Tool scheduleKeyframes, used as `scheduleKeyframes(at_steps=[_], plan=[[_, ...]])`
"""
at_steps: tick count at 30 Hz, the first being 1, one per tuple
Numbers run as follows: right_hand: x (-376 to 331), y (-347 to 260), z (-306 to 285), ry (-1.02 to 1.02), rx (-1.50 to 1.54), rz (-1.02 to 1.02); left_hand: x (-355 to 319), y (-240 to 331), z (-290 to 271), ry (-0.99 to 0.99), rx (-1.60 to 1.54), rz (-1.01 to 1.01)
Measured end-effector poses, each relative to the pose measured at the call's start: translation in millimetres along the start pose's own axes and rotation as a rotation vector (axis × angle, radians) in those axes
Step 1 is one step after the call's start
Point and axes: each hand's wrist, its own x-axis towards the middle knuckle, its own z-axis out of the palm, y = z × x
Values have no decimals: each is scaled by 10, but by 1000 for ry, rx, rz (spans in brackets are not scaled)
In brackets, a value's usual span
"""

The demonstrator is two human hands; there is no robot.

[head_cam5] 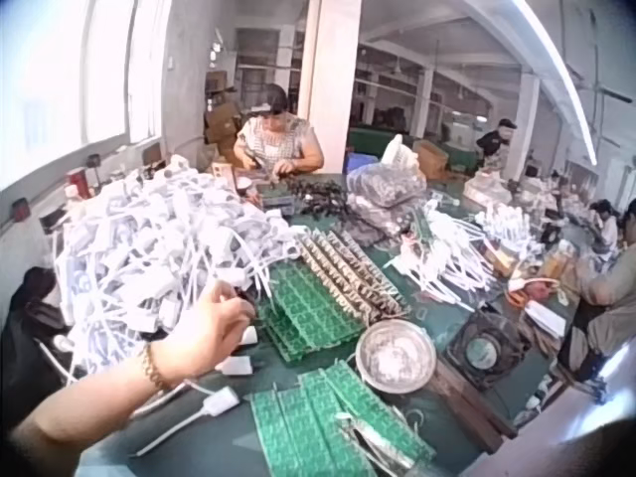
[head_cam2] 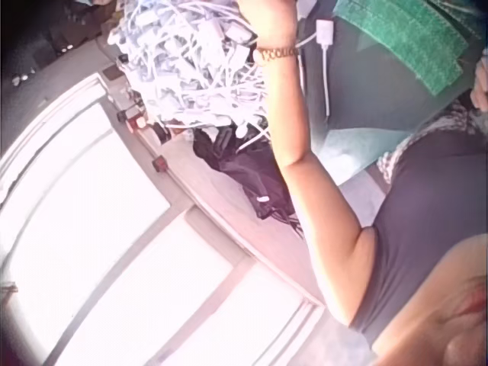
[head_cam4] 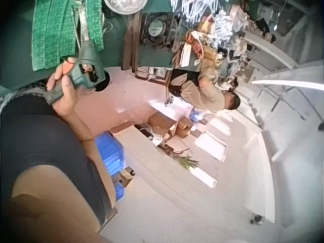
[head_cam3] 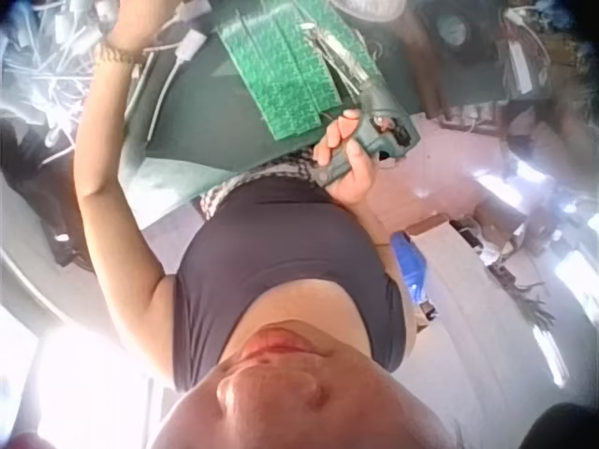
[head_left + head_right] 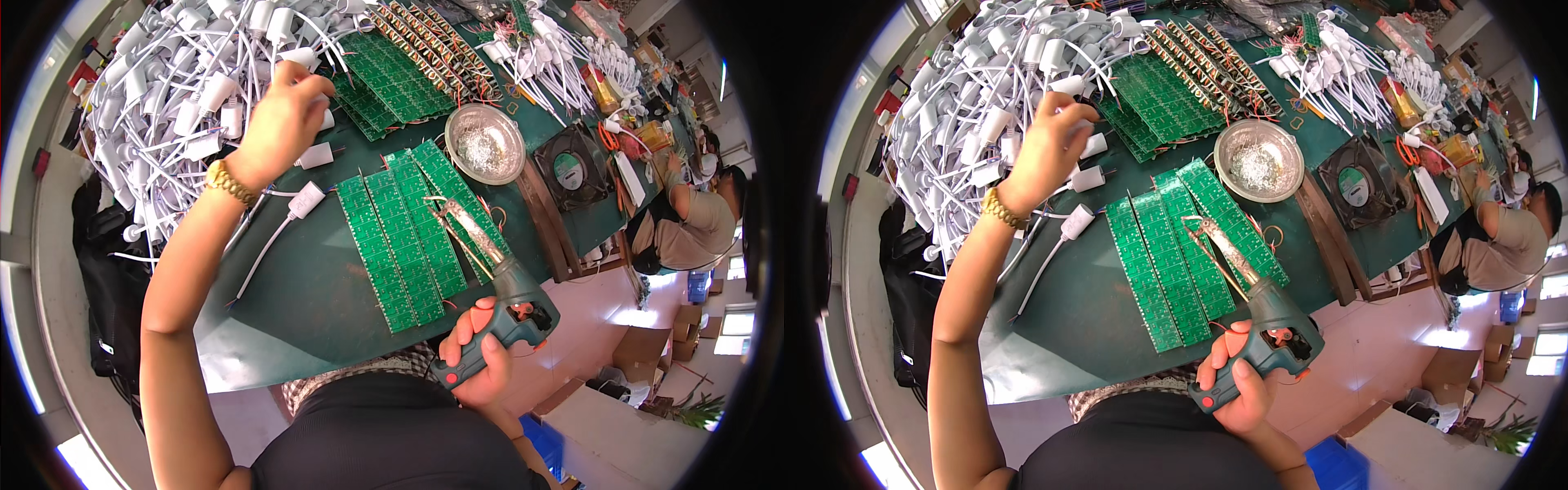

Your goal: The person solders wires from cable assemblies onto green circuit boards using a soldering gun.

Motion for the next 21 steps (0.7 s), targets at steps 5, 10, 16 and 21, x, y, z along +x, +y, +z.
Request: scheduleKeyframes(at_steps=[5,10,16,21], plan=[[98,-28,-19,21,39,-22,-144,775,-738,96,125,189],[177,17,78,-46,54,29,-655,1063,-677,-188,-200,-115],[226,184,45,-104,62,71,-1109,756,-31,-360,17,-76],[275,257,-19,-152,-10,53,-1095,683,18,-239,25,86]])
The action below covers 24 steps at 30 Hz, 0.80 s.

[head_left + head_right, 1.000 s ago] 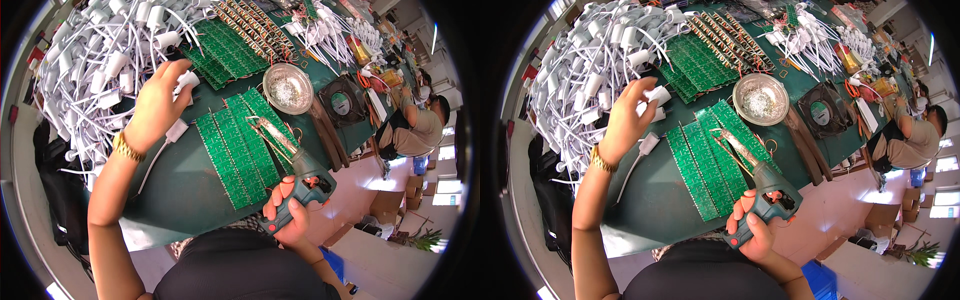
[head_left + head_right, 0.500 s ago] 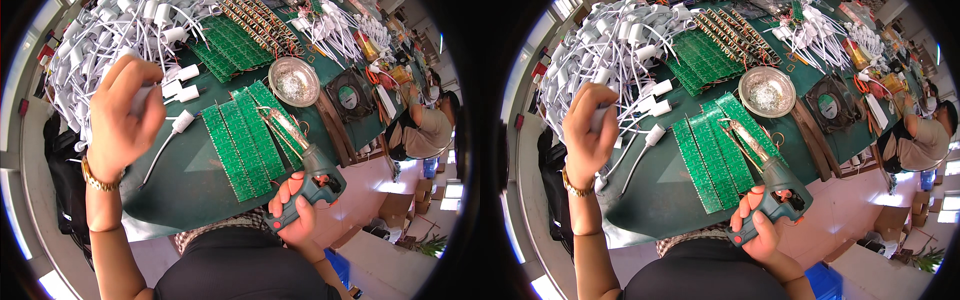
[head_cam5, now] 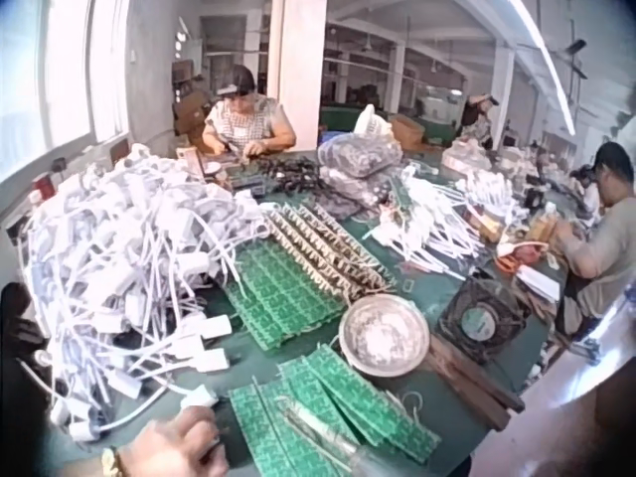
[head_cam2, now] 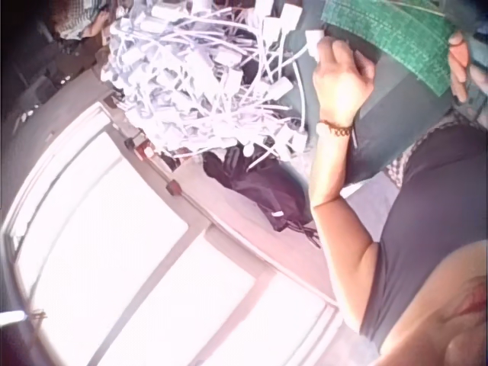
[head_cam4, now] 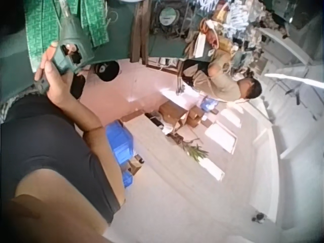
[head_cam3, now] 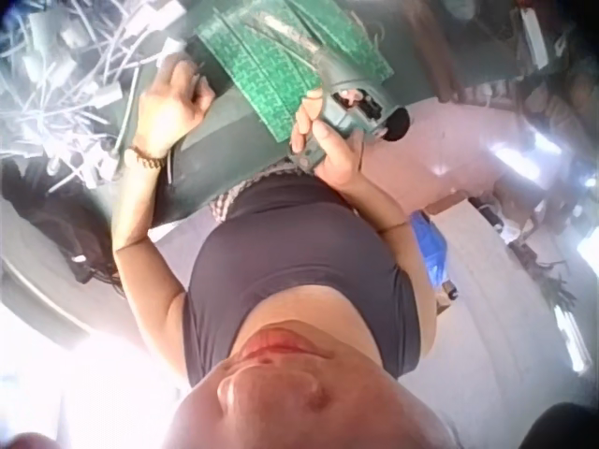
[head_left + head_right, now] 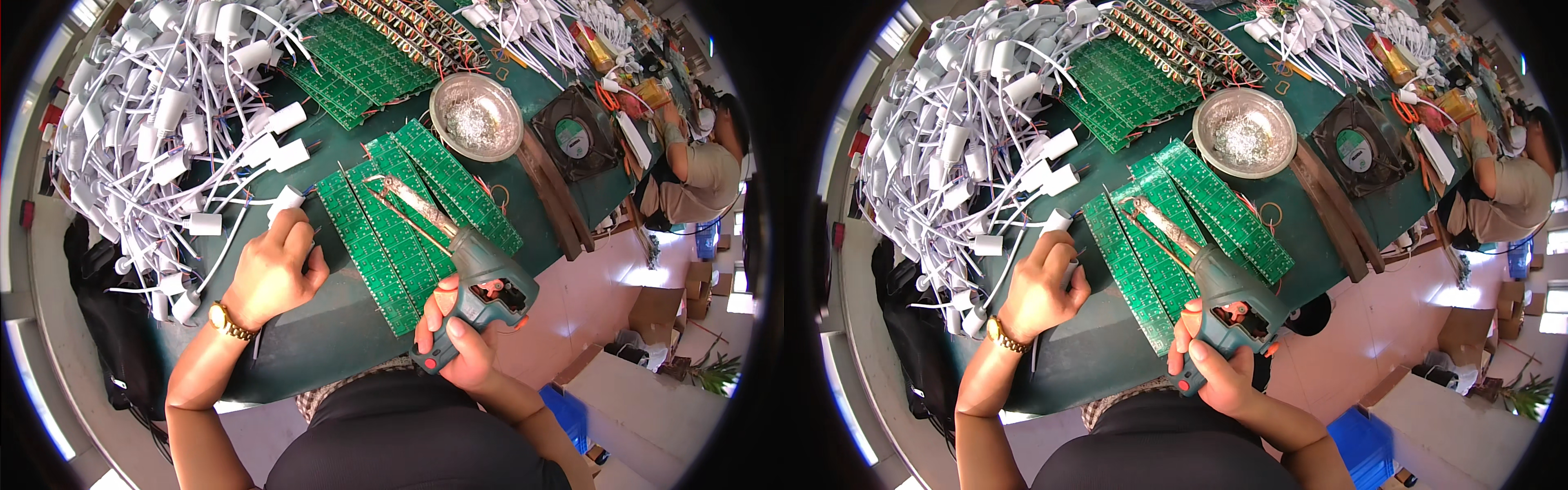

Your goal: The person solders wires from cable assemblies onto green circuit boards using a soldering gun.

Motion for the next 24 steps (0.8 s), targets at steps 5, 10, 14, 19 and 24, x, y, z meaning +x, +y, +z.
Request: scheduleKeyframes(at_steps=[5,10,14,19,24], plan=[[11,58,-41,-60,-54,38,68,-91,-28,-1,53,109],[19,38,-129,-92,-159,88,215,-181,54,168,257,118],[-4,12,-158,-127,-194,110,196,-140,100,153,250,4],[25,-47,-148,-130,-173,133,125,-182,110,114,215,-51],[38,-102,-127,-105,-158,201,207,-278,115,210,-206,-249]])
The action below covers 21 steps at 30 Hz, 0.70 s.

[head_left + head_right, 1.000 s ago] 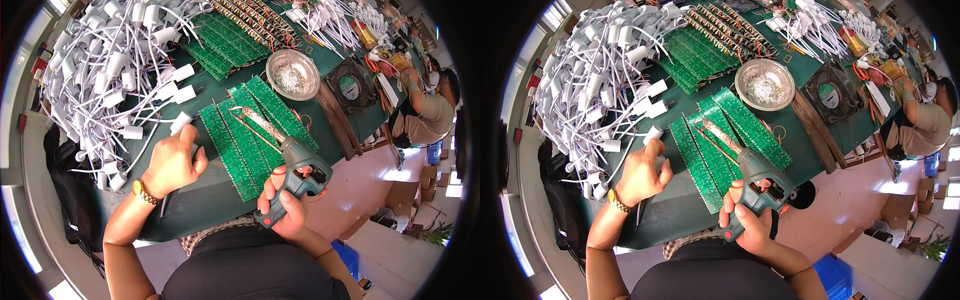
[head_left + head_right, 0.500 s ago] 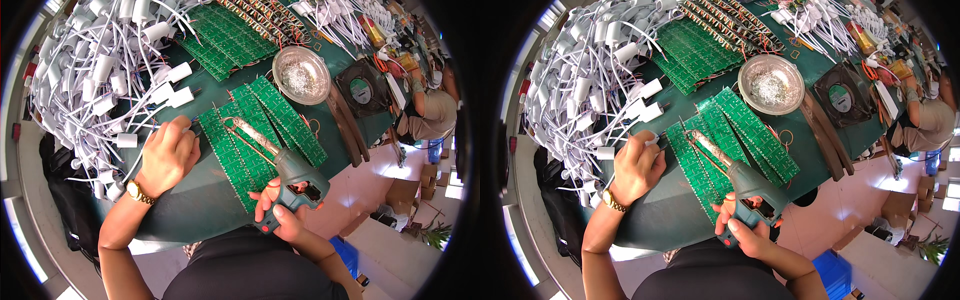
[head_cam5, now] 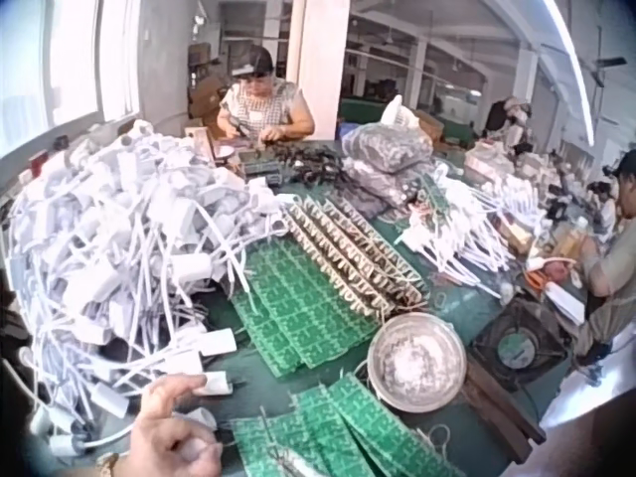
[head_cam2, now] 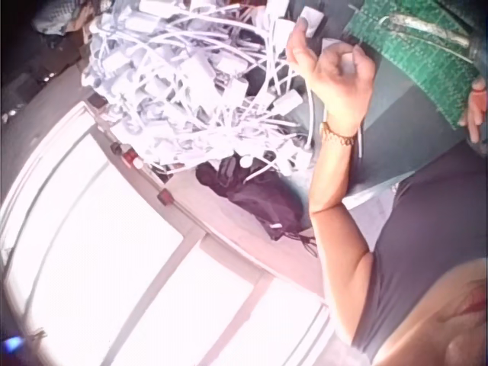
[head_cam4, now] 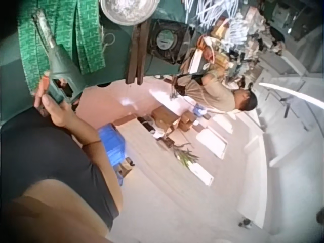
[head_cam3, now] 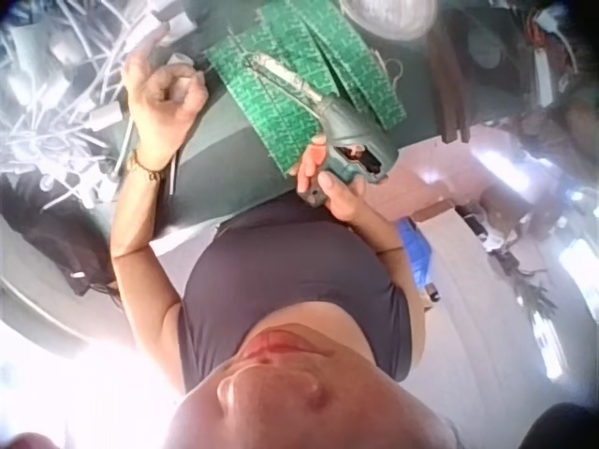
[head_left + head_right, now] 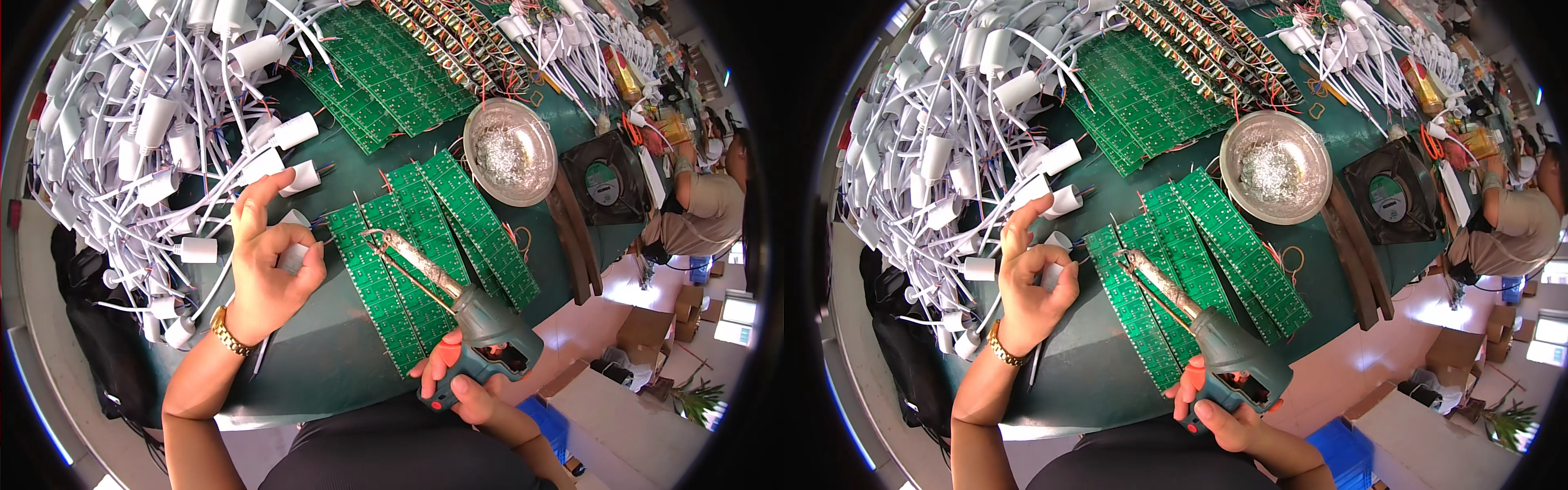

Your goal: The person solders wires from cable assemblies onto green circuit boards using a soldering gun.

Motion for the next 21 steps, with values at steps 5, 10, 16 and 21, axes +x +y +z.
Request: scheduleKeyframes(at_steps=[5,10,16,21], plan=[[25,-238,147,87,-31,150,17,-5,66,-41,64,45],[172,-391,78,-110,-458,133,-2,-32,45,-37,-11,-6],[135,-268,22,-123,-901,3,-21,-60,66,-35,-10,9],[33,-163,57,16,-1020,48,-2,-50,46,-2,-29,22]])
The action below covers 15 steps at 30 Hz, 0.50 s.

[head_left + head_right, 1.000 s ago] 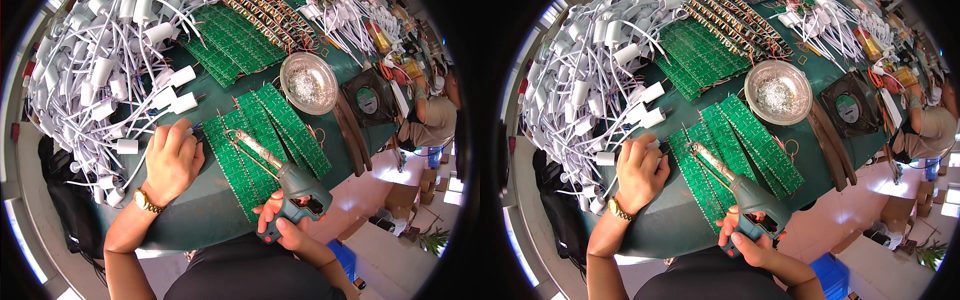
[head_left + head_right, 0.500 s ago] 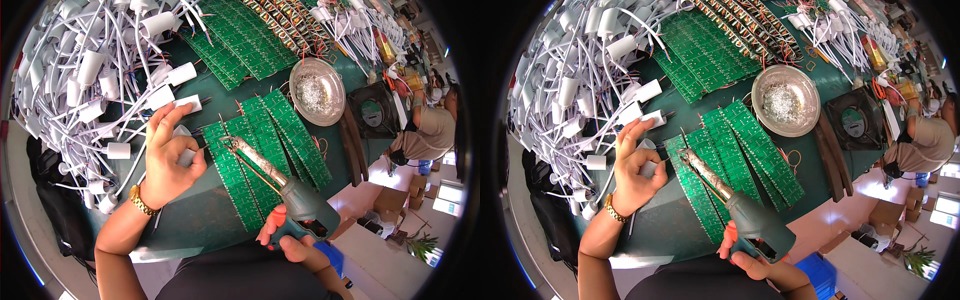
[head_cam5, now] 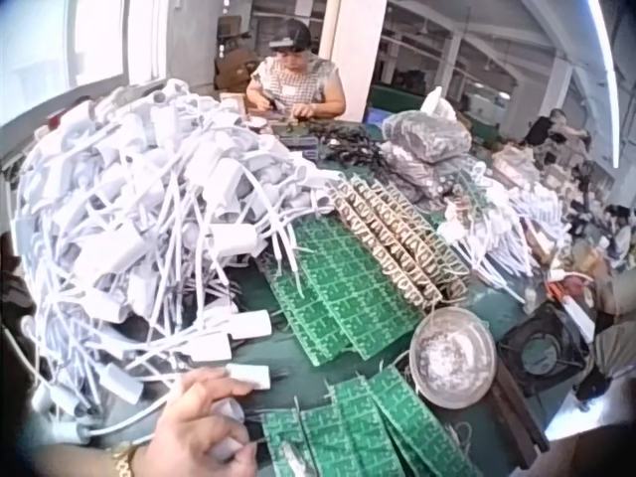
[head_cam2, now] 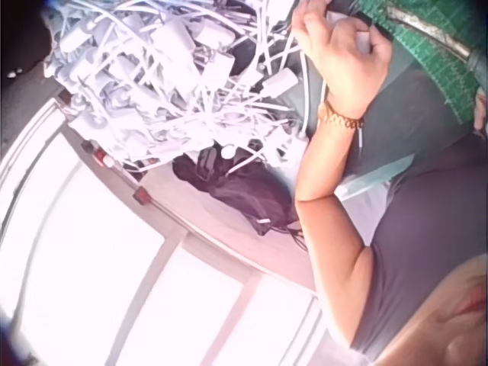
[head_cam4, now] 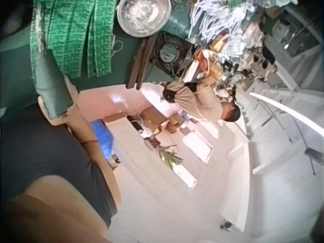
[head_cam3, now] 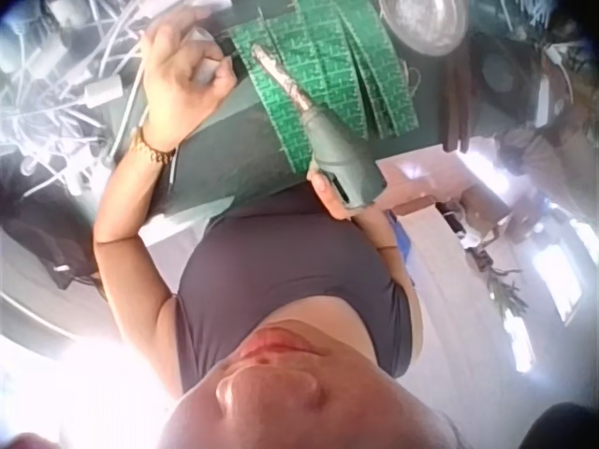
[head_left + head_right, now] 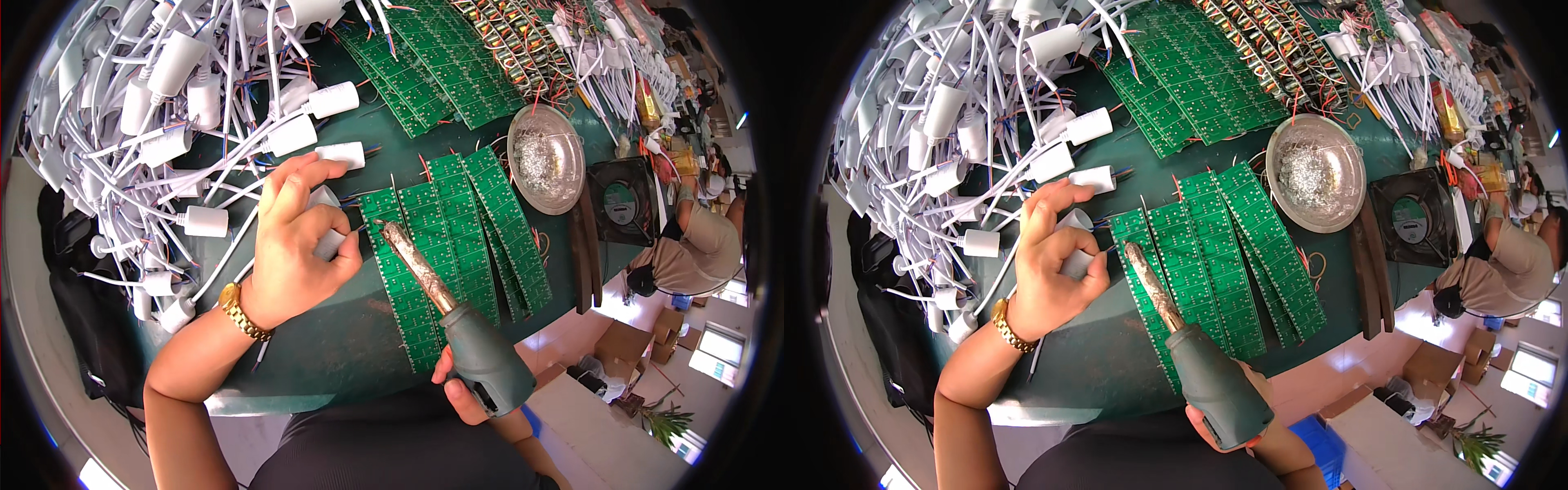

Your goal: The person solders wires from cable assemblies onto green circuit boards using a soldering gun.

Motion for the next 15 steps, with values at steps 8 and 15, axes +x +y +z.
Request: scheduleKeyframes(at_steps=[8,15], plan=[[80,-11,-92,-159,-24,-18,-19,-35,33,16,-35,22],[102,-78,-72,-169,-121,-137,-8,-38,39,12,-26,35]])
